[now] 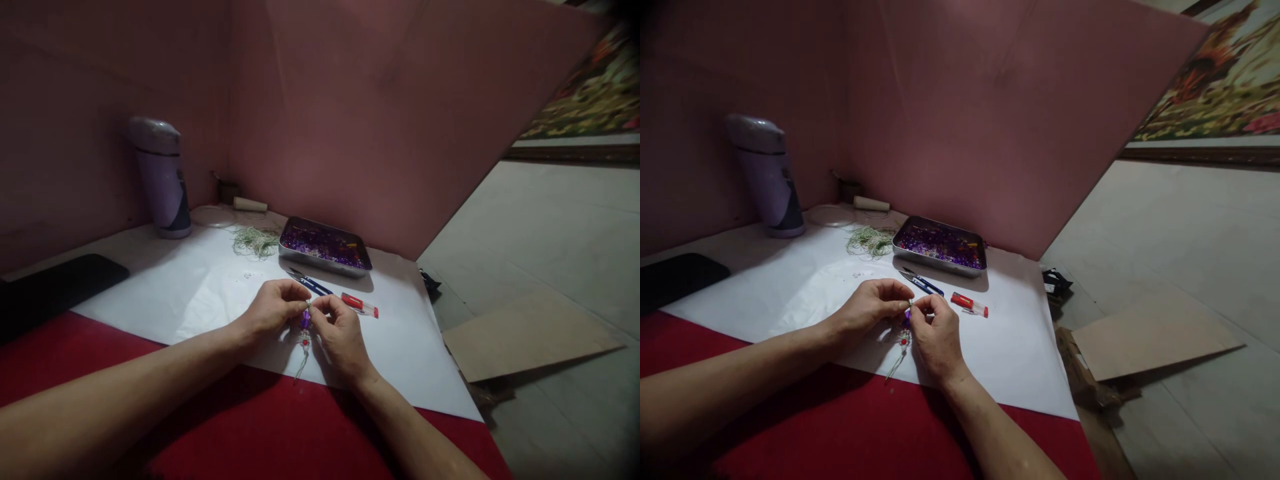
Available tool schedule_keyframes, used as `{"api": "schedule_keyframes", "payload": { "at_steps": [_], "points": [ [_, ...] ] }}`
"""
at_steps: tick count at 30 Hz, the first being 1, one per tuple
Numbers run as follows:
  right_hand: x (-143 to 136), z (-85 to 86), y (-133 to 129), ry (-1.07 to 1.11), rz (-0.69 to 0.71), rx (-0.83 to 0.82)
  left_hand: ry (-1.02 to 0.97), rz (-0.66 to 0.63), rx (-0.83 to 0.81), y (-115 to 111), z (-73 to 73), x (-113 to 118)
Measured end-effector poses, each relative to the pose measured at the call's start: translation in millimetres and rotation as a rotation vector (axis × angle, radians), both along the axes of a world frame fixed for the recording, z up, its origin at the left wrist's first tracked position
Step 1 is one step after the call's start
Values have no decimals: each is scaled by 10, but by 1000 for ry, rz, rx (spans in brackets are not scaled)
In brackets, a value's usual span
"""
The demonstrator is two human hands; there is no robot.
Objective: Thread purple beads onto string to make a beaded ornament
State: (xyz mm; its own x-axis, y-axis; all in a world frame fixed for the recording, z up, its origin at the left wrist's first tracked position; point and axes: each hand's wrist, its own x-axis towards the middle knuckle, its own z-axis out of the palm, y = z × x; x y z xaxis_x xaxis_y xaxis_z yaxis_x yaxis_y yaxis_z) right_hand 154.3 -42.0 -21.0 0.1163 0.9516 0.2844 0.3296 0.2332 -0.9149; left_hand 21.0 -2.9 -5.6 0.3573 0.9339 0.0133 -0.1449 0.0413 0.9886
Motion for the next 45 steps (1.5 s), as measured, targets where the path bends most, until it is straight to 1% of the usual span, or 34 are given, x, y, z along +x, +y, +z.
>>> {"api": "schedule_keyframes", "payload": {
  "at_steps": [4, 9, 14, 21, 24, 26, 30, 34, 40, 45],
  "points": [
    [-1, -3, -14, -48, -20, 28, 16, -36, 1, 12, -7, 1],
    [-7, -5, -10, -66, -30, 42, 51, -17, 4, 13, 10, 7],
    [4, -9, -4, -83, -32, 50, 64, -36, 3, 2, 22, 6],
    [9, 0, -9, -89, -20, 44, 94, -47, 49, 36, -31, -5],
    [10, -6, -6, -85, -29, 36, 106, -48, 49, 35, -32, -1],
    [17, -21, 3, -72, -17, 27, 104, -41, 35, 25, -18, 3],
    [32, -56, 27, -15, 57, 9, 77, -33, -9, 10, 0, 6],
    [23, -50, 24, 40, 132, -32, 69, -30, -9, 20, -27, 3],
    [27, -46, 18, -1, 79, -31, 54, 1, 11, 35, -49, 4],
    [49, -65, 34, 31, 118, -16, 64, 0, 12, 21, -15, 4]
  ]
}}
